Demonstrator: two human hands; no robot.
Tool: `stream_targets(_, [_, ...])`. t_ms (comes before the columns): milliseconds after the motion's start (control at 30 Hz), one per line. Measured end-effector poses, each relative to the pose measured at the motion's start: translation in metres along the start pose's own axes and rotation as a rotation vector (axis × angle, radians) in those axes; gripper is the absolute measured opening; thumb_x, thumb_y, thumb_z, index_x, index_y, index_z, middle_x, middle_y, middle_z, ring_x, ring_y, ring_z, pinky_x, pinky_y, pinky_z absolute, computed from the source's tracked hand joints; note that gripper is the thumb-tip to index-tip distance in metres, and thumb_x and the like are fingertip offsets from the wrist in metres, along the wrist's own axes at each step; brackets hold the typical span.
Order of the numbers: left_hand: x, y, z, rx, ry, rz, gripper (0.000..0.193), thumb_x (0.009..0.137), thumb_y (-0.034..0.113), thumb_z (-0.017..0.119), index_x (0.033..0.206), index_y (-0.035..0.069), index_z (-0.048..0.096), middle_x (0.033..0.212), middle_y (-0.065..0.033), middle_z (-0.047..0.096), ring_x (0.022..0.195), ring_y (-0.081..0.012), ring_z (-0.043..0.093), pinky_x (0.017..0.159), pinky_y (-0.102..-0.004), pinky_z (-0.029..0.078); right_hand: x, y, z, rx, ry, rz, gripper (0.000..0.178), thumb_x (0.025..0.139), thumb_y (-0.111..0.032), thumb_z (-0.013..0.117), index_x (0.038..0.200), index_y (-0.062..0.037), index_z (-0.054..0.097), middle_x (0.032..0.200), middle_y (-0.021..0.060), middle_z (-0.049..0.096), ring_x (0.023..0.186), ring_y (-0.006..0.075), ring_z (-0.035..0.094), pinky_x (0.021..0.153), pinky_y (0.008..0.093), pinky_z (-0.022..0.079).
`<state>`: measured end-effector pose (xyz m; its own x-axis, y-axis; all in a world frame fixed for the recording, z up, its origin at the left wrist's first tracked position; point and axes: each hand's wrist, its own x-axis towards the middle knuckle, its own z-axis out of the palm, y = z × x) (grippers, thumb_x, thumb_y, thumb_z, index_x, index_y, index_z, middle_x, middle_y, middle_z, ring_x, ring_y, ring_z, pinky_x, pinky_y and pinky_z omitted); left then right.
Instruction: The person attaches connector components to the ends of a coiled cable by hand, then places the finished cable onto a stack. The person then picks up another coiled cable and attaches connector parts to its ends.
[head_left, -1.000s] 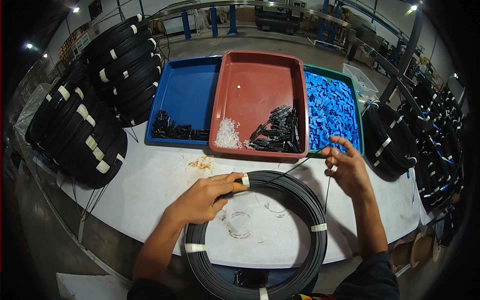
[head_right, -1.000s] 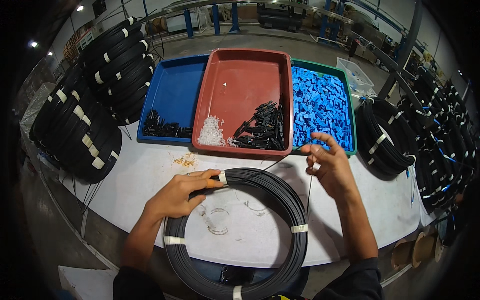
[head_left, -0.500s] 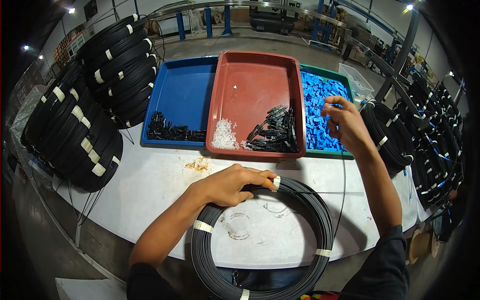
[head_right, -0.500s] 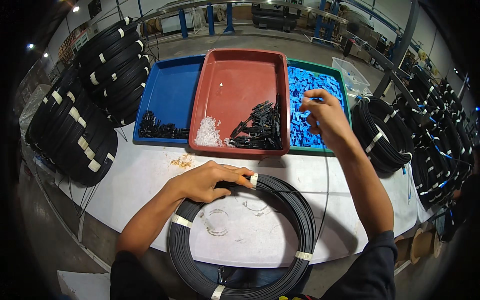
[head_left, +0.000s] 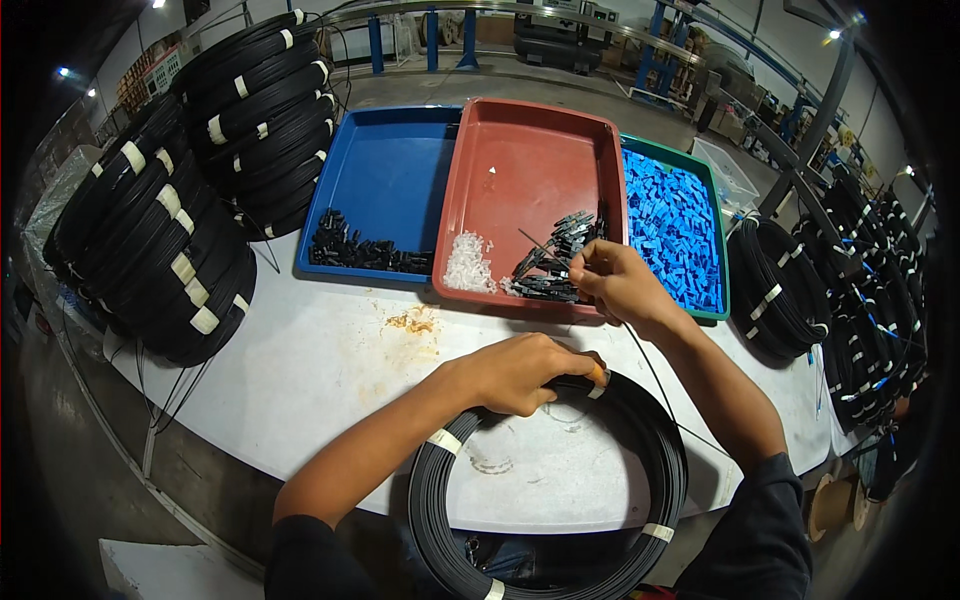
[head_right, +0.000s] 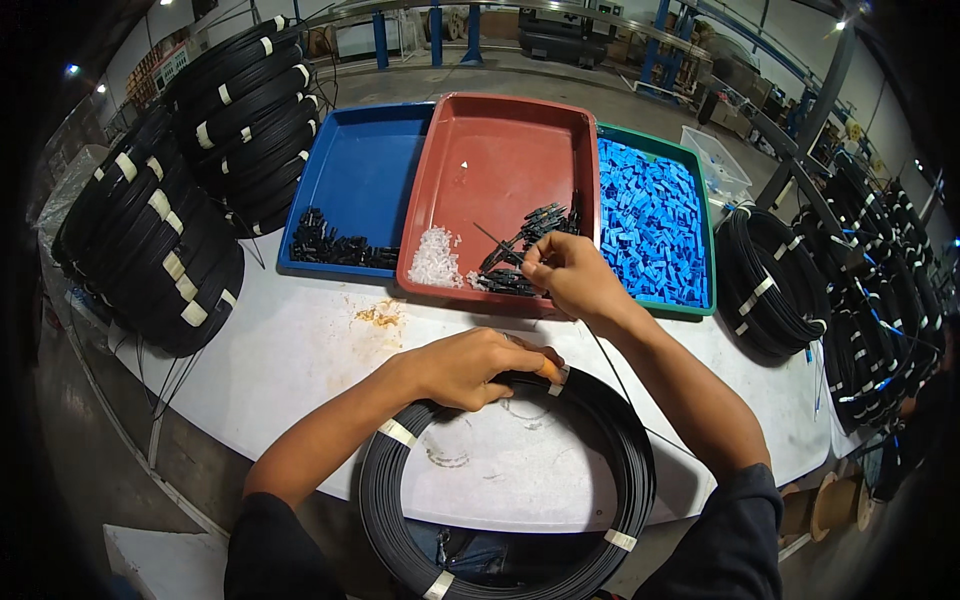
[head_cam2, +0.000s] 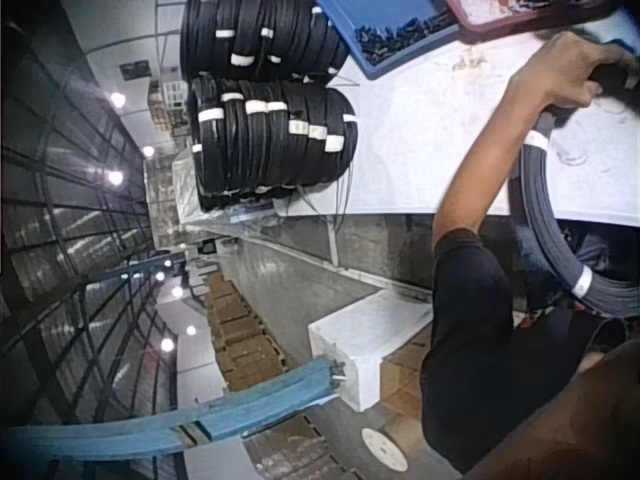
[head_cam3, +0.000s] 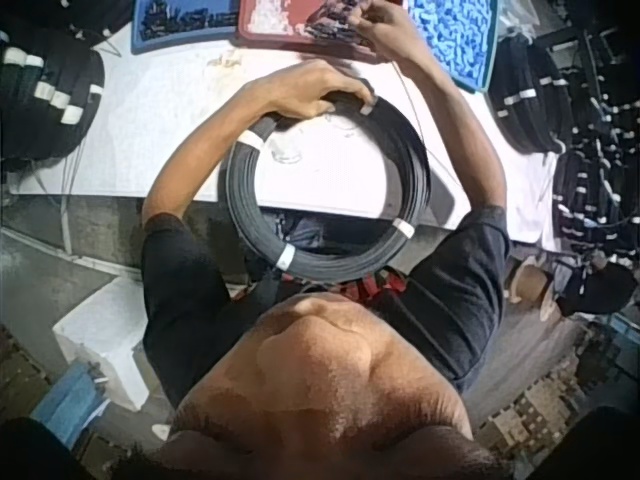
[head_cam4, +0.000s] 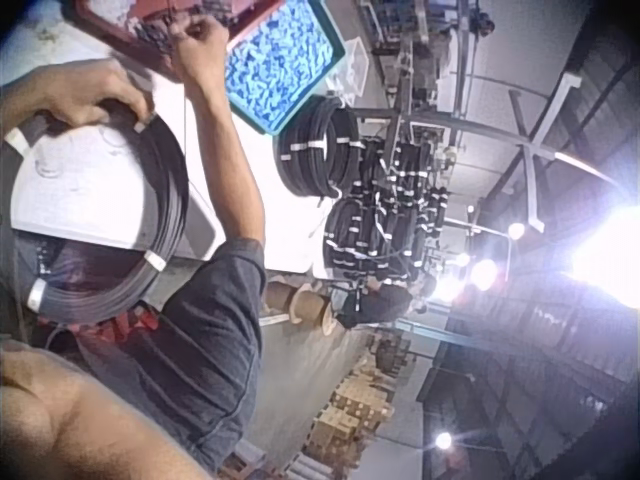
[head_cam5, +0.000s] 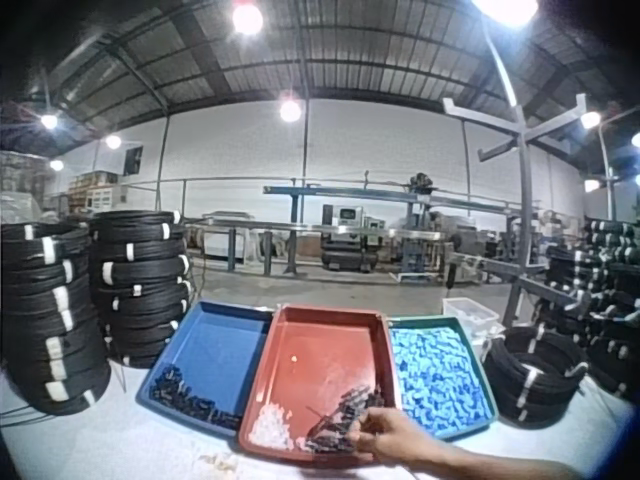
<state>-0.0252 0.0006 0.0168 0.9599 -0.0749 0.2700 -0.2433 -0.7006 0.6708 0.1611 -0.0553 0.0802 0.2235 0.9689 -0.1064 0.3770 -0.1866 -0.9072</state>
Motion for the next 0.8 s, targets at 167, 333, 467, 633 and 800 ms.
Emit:
stream_targets(167, [0.0,0.007,0.0,0.153,-0.038,-0.024,0.055,0.077,-0.003,0.071,0.13,0.011,0.062,0.121,-0.0156,0.07,0.112,-0.0371,0.065,0.094,-0.0482,0.051,0.027,-0.015,0.007,0.163,0.004,-0.034,0.012,0.102,-0.014,0.064,0.096,-0.004,0.061,0.077,0.0008,0.057,0.049,0.0053,0.045,0.039,0.0235,0.034])
stream_targets(333, [-0.021,0.029,-0.004,0.274,0.095,-0.097,0.052,0.087,0.02,0.075,0.135,0.009,0.06,0.145,-0.0162,0.058,0.137,-0.0338,0.052,0.114,-0.0488,0.038,0.018,0.0,0.028,-0.234,0.118,-0.442,0.017,0.097,-0.014,0.069,0.089,0.0001,0.063,0.078,0.0065,0.065,0.065,0.0155,0.06,0.06,0.0344,0.05])
stream_targets(467, [-0.064,0.066,-0.008,0.341,0.281,-0.242,0.056,0.085,0.031,0.08,0.133,0.006,0.065,0.145,-0.0174,0.059,0.138,-0.0358,0.051,0.113,-0.0495,0.041,-0.03,0.018,0.022,-0.461,0.096,-0.46,0.009,0.09,-0.002,0.07,0.09,0.0025,0.062,0.083,0.0161,0.066,0.074,0.0321,0.065,0.071,0.0377,0.051])
stream_targets(633, [-0.115,0.136,0.024,0.262,0.467,-0.709,0.073,0.08,0.035,0.085,0.14,0.004,0.057,0.154,-0.0264,0.046,0.143,-0.0444,0.044,0.116,-0.0518,0.037,-0.049,0.044,0.006,-0.442,0.07,-0.494,0.012,0.086,0.008,0.066,0.093,-0.0019,0.063,0.085,0.0146,0.062,0.078,0.0342,0.064,0.067,0.0419,0.049])
stream_targets(800, [-0.131,0.141,0.055,-0.156,0.604,-0.837,0.072,0.08,0.012,0.075,0.146,0.003,0.049,0.162,-0.0281,0.033,0.15,-0.0469,0.034,0.122,-0.0514,0.031,-0.05,0.047,0.015,-0.185,-0.028,-0.384,0.007,0.092,0.001,0.069,0.093,-0.0005,0.062,0.083,0.0088,0.06,0.069,0.0179,0.056,0.063,0.031,0.044])
